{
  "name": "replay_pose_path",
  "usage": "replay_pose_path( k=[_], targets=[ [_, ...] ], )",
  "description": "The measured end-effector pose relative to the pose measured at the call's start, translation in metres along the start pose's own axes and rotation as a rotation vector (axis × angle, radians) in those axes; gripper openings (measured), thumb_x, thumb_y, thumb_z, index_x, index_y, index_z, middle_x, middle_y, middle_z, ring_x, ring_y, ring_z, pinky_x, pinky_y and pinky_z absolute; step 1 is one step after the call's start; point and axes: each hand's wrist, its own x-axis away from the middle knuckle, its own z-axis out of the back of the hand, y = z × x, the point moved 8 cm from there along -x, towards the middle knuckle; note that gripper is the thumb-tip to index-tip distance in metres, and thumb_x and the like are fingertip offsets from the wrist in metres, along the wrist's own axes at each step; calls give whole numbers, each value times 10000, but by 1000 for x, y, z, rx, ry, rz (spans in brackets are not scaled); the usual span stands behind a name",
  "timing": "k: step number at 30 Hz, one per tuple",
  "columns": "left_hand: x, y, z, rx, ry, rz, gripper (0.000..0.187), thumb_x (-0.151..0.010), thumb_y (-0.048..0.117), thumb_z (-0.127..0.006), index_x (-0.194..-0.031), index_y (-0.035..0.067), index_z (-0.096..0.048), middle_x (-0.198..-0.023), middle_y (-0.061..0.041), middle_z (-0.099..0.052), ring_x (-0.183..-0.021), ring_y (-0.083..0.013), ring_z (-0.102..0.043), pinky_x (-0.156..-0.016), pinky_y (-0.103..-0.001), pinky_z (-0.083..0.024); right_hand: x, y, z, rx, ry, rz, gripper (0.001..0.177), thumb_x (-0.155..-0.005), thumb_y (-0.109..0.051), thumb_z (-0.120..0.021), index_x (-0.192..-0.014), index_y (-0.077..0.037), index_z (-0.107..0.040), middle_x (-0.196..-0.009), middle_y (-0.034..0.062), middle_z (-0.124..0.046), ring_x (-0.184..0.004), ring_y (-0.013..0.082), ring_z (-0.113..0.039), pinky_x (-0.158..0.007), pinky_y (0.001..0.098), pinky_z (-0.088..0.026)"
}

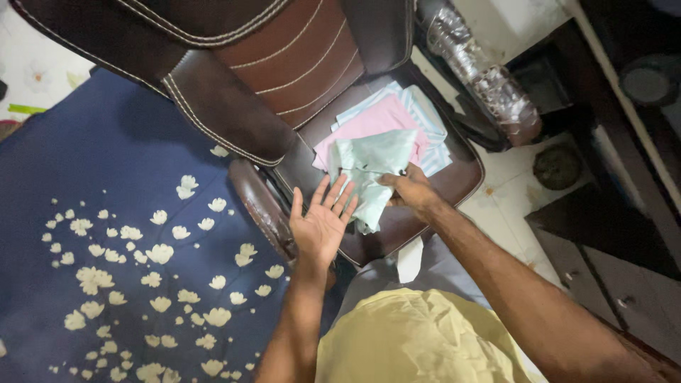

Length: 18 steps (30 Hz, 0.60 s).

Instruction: The person folds several shirts and places them into an open suitcase. They handle each shirt individually, folding it neatly before arranging it inside the luggage.

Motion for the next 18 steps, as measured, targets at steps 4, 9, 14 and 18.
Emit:
replay_pose_path(
  k=[4, 9, 14, 18],
  targets=[
    [16, 2, -25, -161, -77, -35, 739, -1036, 544, -393, -1538, 8, -307, -1578, -248, -415, -1454, -380, -414, -1186, -519, -356, 38, -18, 21, -135, 61, -6, 374, -879, -190, -693, -1187, 15, -639, -1066, 116, -720, -908, 217, -705, -733, 327, -600],
    [23, -17, -46, -182, -113, -19, 773, -1027, 557, -400, -1555, 5, -284, -1595, -249, -396, -1484, -351, -364, -1183, -500, -287, 75, -47, 48, -360, 126, 23, 297, -887, -146, -687, -1136, 11, -646, -1034, 84, -692, -904, 187, -683, -800, 330, -621],
    [13, -58, -47, -354, 66, -62, 841, -1010, 563, -421, -1609, 46, -135, -1699, -176, -187, -1578, -265, -165, -1253, -453, -137, 105, -74, 64, -681, 94, 101, 230, -885, -88, -665, -1110, -46, -642, -1030, 66, -695, -877, 178, -681, -783, 316, -616],
    [20, -110, -81, -465, -31, 58, 910, -999, 564, -481, -1621, 15, -109, -1705, -140, -150, -1573, -241, -153, -1258, -422, -123, 131, -82, 76, -901, 75, 107, 217, -904, -37, -681, -1109, 2, -624, -1026, 100, -693, -905, 193, -708, -789, 279, -642]
  ],
)
